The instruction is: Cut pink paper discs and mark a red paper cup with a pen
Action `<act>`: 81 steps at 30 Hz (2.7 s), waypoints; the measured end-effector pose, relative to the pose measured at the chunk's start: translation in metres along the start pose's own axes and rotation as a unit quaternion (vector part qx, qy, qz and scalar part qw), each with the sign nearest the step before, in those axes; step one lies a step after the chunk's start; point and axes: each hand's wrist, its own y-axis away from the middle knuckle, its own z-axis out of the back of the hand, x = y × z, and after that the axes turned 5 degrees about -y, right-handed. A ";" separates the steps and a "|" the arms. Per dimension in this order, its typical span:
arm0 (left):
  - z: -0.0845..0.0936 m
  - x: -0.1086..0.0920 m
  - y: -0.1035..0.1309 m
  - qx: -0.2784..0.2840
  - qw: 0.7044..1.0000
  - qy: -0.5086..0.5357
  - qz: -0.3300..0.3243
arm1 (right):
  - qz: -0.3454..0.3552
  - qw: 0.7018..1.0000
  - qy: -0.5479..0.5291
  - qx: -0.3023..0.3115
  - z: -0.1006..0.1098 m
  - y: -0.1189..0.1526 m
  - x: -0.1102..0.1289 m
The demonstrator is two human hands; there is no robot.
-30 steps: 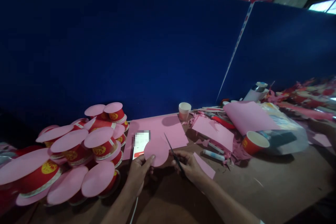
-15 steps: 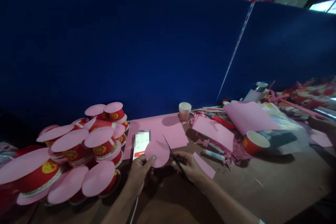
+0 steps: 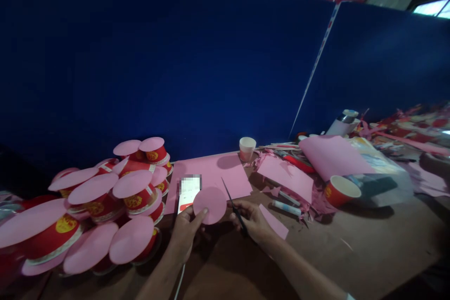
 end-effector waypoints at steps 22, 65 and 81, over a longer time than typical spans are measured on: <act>0.003 0.006 -0.005 0.030 0.999 -0.007 -0.024 | 0.009 0.999 -0.036 0.001 -0.002 -0.001 -0.001; 0.006 0.005 -0.006 -0.002 0.999 0.046 -0.026 | 0.010 0.994 0.046 0.095 0.002 0.008 0.005; 0.002 0.001 -0.002 -0.001 0.999 0.046 -0.029 | -0.006 0.995 0.024 0.093 0.003 0.006 0.000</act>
